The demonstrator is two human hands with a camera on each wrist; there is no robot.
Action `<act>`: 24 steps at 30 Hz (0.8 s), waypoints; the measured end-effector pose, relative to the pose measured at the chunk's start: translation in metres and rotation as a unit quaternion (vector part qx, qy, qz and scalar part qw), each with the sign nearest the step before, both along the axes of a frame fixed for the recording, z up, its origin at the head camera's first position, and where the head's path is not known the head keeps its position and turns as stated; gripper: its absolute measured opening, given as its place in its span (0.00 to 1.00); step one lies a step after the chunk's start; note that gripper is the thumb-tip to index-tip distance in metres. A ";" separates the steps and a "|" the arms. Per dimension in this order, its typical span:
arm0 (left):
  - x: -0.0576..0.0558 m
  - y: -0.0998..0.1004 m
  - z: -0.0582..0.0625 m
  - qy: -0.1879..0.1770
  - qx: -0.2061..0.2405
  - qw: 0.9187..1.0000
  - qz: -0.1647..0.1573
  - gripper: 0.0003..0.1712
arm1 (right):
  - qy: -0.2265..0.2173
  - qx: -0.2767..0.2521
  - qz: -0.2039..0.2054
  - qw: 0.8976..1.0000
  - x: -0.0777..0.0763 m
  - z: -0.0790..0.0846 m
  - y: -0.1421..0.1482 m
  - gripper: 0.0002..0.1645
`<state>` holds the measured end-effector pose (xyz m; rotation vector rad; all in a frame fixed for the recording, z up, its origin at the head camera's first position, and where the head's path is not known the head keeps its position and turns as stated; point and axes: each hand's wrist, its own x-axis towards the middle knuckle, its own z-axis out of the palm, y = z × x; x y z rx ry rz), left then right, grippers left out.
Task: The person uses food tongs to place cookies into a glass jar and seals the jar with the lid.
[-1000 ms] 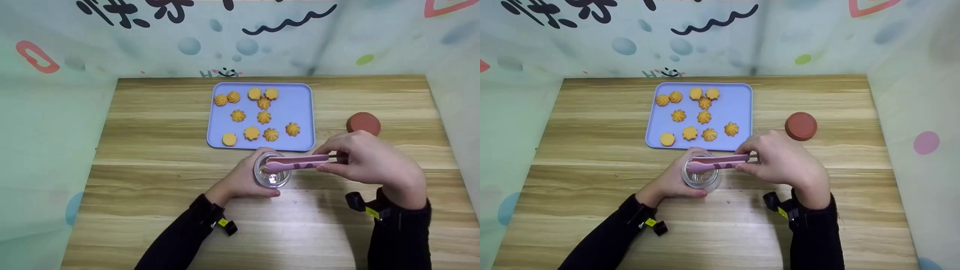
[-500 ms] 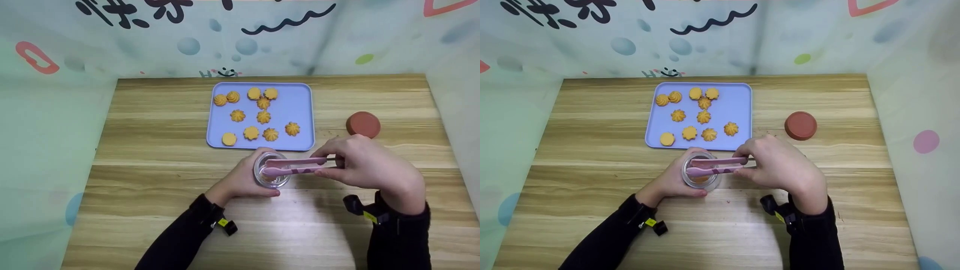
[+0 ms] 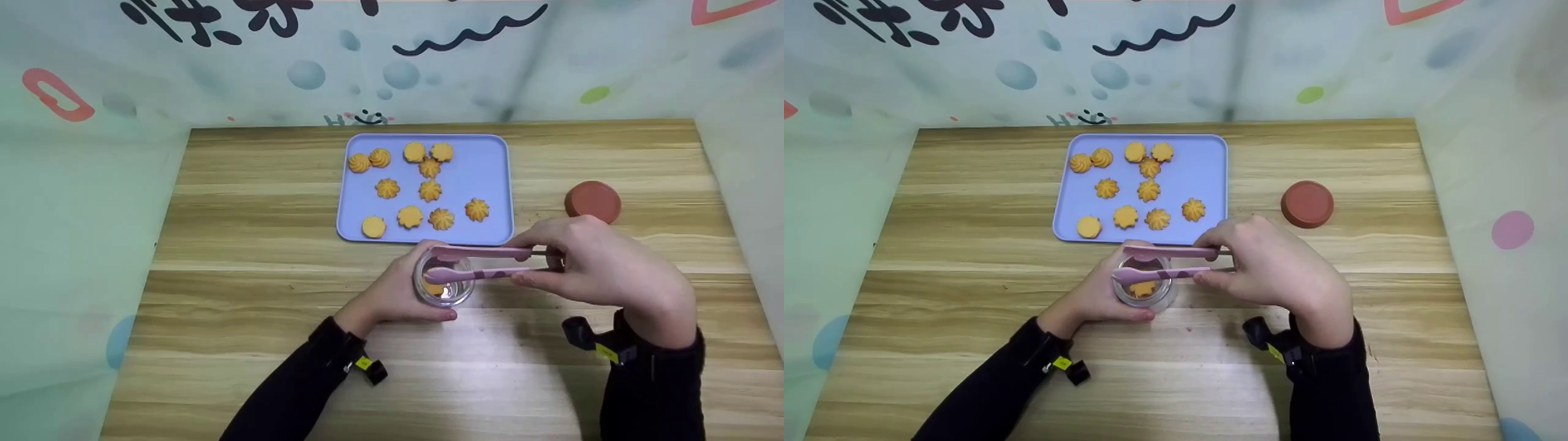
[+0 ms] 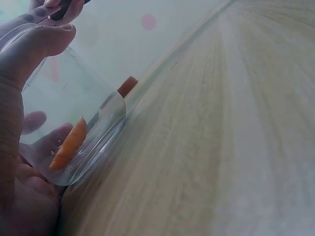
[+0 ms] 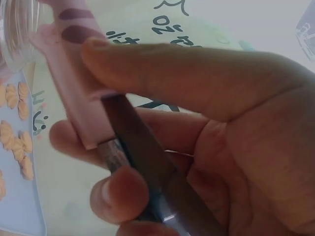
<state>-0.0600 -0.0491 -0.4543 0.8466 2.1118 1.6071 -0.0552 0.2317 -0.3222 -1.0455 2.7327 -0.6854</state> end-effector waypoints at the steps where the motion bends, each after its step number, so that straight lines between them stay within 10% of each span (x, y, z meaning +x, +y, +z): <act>1: 0.000 0.000 0.000 -0.001 -0.001 1.000 0.001 0.52 | 0.006 -0.003 0.001 1.000 0.000 0.000 0.000 0.16; 7: -0.004 0.002 -0.018 -0.010 0.018 1.000 0.009 0.54 | 0.063 -0.049 -0.011 0.997 -0.003 0.001 0.000 0.17; 12: -0.001 0.001 -0.001 -0.002 0.024 1.000 0.004 0.53 | 0.097 -0.066 -0.083 0.990 -0.010 -0.001 0.001 0.19; 24: -0.001 0.001 -0.001 -0.002 0.018 1.000 0.005 0.52 | 0.052 0.023 -0.212 0.976 -0.034 -0.028 0.016 0.28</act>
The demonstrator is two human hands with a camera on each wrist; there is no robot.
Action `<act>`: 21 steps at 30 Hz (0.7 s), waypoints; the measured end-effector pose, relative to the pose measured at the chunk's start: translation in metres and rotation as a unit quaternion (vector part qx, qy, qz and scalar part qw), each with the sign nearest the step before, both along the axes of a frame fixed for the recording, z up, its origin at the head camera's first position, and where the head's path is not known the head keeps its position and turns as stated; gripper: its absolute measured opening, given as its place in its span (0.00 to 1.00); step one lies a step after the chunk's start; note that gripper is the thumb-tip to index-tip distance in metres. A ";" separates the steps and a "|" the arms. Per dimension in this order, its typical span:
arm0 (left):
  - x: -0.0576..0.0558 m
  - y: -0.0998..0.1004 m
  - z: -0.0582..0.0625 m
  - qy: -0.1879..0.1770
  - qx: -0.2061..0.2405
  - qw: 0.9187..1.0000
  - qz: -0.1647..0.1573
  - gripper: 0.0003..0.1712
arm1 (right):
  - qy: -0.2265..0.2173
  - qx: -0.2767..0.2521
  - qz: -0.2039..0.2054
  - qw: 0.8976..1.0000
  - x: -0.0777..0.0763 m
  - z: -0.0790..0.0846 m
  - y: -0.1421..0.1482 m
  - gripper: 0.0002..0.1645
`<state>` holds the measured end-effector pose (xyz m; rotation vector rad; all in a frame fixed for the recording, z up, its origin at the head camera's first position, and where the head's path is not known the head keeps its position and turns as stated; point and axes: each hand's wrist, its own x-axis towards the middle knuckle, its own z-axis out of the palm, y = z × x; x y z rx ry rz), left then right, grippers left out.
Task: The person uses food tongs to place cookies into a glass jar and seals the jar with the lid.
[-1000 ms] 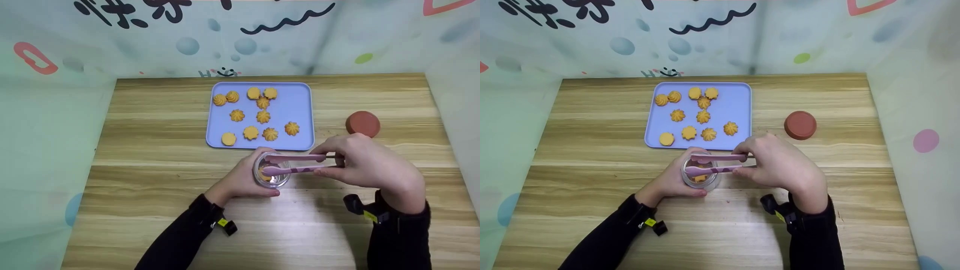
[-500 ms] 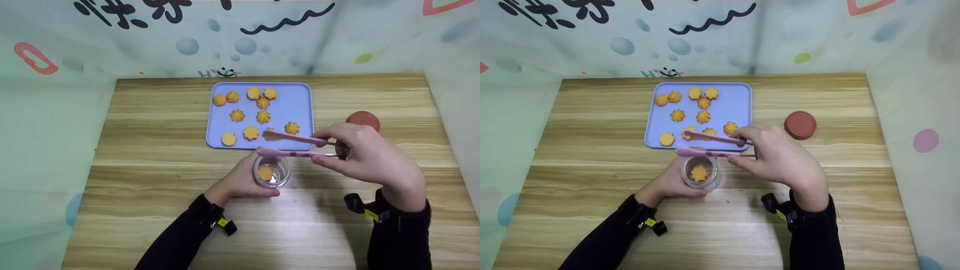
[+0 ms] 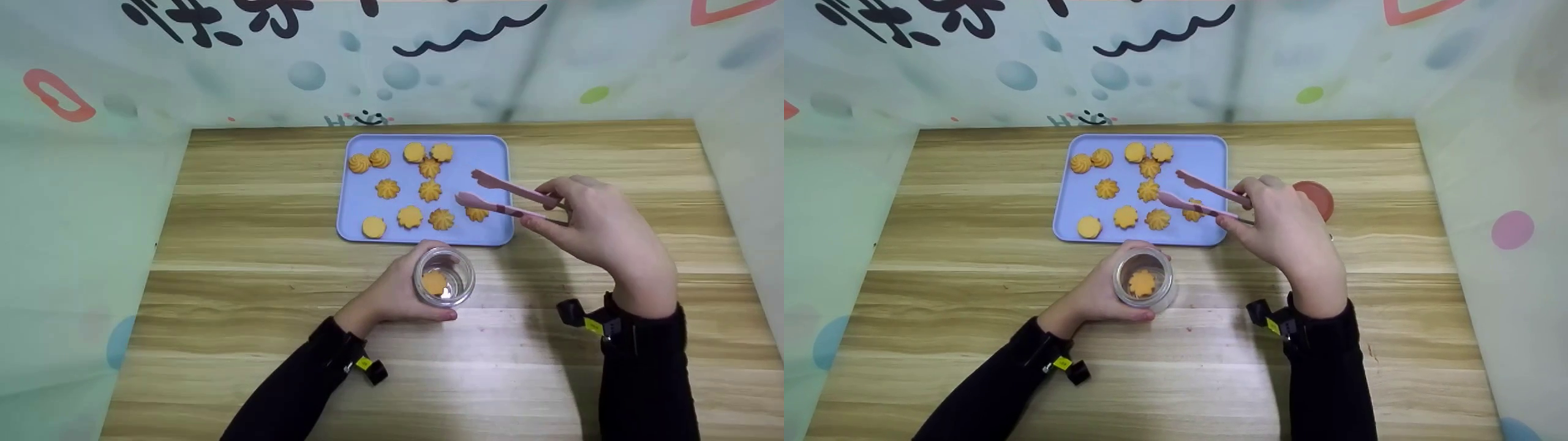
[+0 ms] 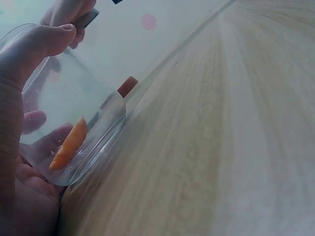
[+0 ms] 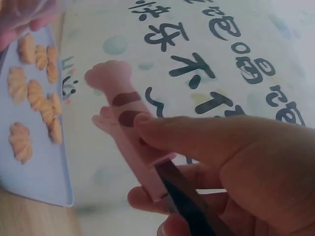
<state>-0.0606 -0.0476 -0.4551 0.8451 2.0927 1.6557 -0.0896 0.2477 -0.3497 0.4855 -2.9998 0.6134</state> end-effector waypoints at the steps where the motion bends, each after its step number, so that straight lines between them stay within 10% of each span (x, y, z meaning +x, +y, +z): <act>1: 0.000 0.000 0.000 0.000 0.000 1.000 0.000 0.52 | -0.007 0.004 -0.002 1.000 -0.001 -0.002 0.001 0.28; 21: -0.006 0.003 -0.034 0.004 -0.008 1.000 0.013 0.55 | -0.079 0.056 0.012 0.995 -0.010 -0.018 0.006 0.26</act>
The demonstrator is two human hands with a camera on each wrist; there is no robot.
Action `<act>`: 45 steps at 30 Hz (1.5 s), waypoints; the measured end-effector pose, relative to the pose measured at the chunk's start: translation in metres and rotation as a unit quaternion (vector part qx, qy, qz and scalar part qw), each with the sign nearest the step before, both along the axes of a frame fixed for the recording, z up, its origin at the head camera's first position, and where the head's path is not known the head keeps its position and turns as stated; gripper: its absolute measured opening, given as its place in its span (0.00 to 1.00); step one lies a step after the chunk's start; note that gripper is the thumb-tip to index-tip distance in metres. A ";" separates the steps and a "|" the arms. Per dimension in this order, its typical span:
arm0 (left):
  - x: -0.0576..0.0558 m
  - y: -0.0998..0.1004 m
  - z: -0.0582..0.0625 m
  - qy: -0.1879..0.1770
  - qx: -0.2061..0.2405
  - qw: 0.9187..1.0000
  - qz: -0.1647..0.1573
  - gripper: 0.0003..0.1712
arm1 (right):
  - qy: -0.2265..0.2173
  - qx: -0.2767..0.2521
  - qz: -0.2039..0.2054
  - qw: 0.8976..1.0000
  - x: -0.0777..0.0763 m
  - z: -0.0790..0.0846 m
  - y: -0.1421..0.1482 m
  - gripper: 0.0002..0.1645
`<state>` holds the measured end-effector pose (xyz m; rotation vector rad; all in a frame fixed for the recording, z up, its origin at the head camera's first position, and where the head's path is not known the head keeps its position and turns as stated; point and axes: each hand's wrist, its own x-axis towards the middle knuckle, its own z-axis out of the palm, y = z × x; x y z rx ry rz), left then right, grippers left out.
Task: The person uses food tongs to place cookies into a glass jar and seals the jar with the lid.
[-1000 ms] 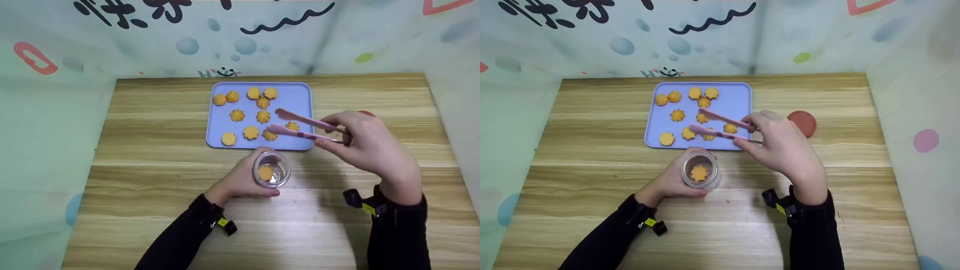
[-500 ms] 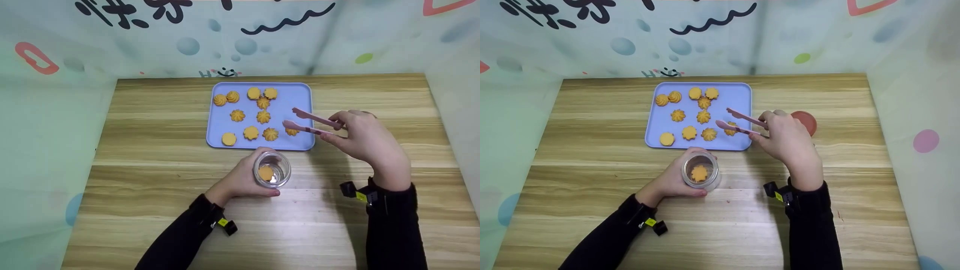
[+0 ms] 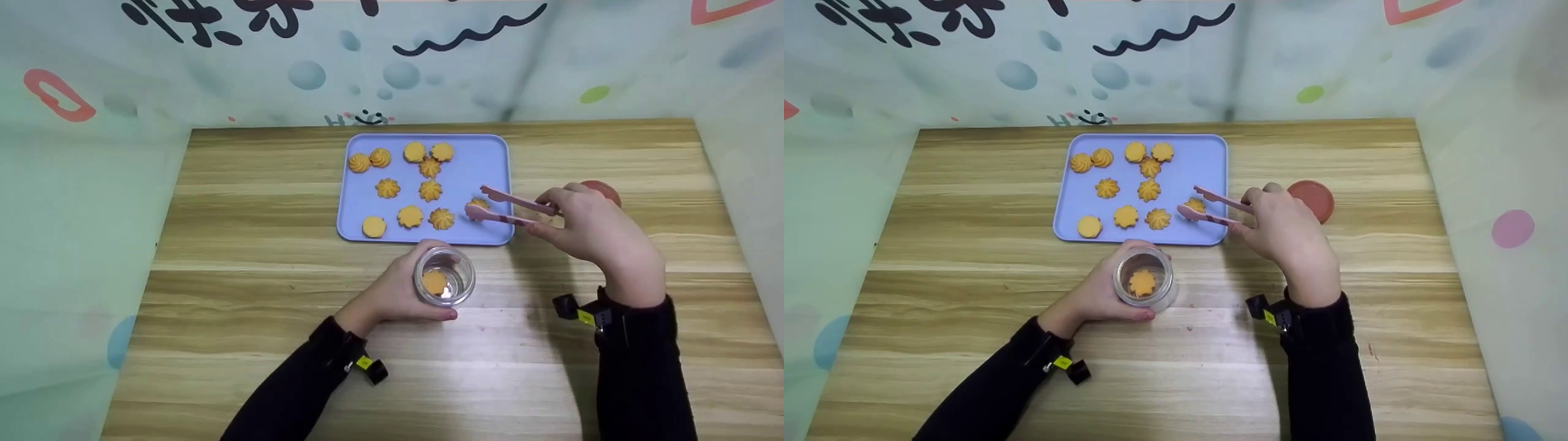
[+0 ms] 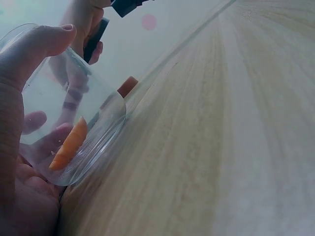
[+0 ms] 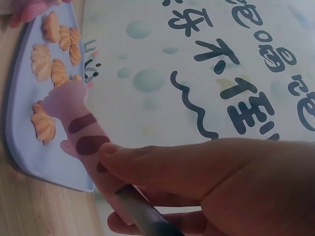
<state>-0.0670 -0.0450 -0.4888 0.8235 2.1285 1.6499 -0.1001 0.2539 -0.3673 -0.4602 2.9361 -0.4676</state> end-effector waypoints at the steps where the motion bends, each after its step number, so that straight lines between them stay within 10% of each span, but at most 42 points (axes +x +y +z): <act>1: 0.000 0.000 0.001 -0.001 0.000 1.000 0.000 0.54 | -0.005 0.001 -0.001 1.000 0.000 0.000 0.000 0.25; 13: 0.007 -0.003 0.033 -0.006 0.008 1.000 -0.014 0.52 | -0.038 0.011 -0.004 0.999 0.001 -0.004 -0.001 0.25; 25: 0.000 0.000 -0.003 0.011 0.007 1.000 0.001 0.55 | -0.053 0.011 0.005 0.999 0.000 -0.005 -0.003 0.22; 45: 0.000 0.000 -0.002 0.024 0.006 1.000 0.004 0.54 | -0.005 -0.011 0.055 0.998 -0.004 -0.011 0.005 0.10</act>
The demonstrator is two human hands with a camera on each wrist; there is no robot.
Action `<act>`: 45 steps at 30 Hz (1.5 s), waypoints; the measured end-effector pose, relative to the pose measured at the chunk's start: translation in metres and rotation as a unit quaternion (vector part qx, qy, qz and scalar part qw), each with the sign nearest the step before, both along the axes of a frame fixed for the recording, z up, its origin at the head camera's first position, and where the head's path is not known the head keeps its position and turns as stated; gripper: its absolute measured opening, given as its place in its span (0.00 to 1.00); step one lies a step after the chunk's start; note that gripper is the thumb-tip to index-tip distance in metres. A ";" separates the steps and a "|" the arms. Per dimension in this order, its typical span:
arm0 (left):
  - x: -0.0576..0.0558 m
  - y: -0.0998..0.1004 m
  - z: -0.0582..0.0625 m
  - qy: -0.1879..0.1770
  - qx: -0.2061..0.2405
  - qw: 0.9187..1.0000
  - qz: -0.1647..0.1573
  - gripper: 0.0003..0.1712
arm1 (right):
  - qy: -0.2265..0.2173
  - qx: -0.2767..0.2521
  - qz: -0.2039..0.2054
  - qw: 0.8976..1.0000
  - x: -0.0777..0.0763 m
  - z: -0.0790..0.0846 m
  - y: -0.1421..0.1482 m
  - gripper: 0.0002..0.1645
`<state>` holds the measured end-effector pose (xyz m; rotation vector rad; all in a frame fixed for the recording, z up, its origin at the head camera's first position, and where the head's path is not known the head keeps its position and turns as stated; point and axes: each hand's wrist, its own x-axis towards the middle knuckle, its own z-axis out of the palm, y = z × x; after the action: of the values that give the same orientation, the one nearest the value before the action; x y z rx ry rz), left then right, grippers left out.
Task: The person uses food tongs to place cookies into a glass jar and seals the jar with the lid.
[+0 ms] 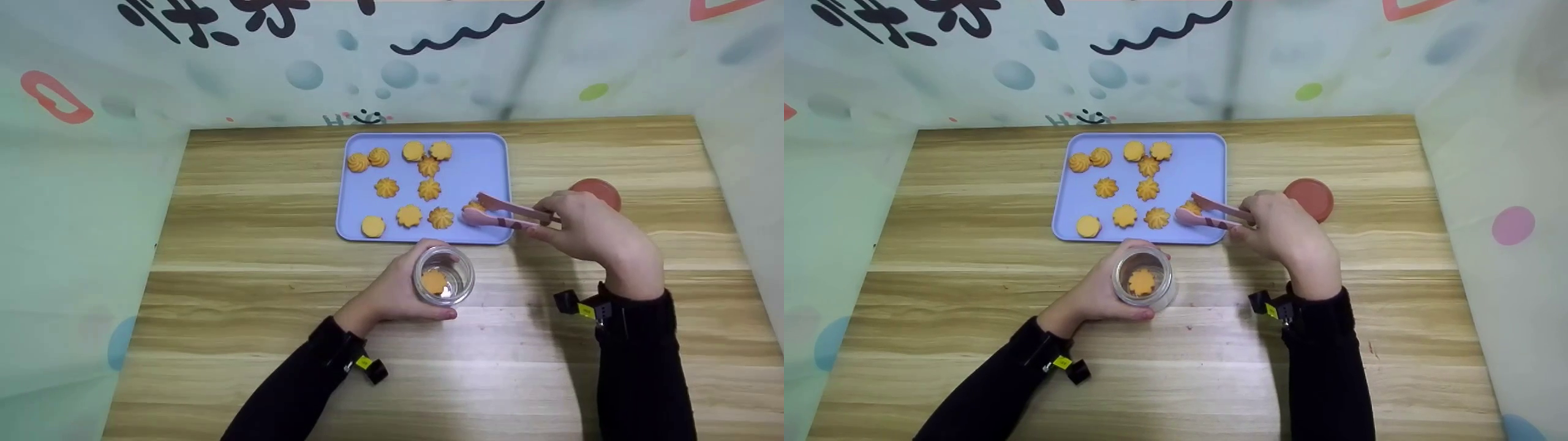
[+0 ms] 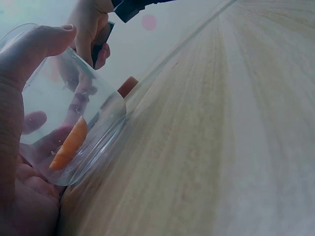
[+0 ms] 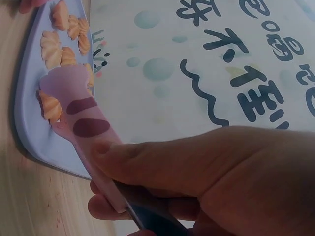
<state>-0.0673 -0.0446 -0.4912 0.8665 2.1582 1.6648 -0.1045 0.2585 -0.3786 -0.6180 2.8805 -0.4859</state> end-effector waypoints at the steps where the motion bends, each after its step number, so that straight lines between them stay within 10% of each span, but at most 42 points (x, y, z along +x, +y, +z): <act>1: 0.000 0.000 0.000 0.000 0.001 1.000 0.000 0.54 | 0.000 0.000 0.000 1.000 -0.001 0.000 0.000 0.10; 25: 0.000 0.000 0.000 -0.006 -0.002 1.000 0.000 0.54 | 0.065 -0.041 0.039 0.996 0.005 0.009 0.008 0.11; 45: 0.008 -0.004 0.035 -0.030 -0.026 0.999 -0.006 0.55 | 0.084 -0.130 0.154 0.976 0.031 0.046 0.001 0.15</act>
<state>-0.0594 -0.0485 -0.4561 0.8029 2.1429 1.5999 -0.0736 0.2595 -0.3321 -1.1769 2.8159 -0.8010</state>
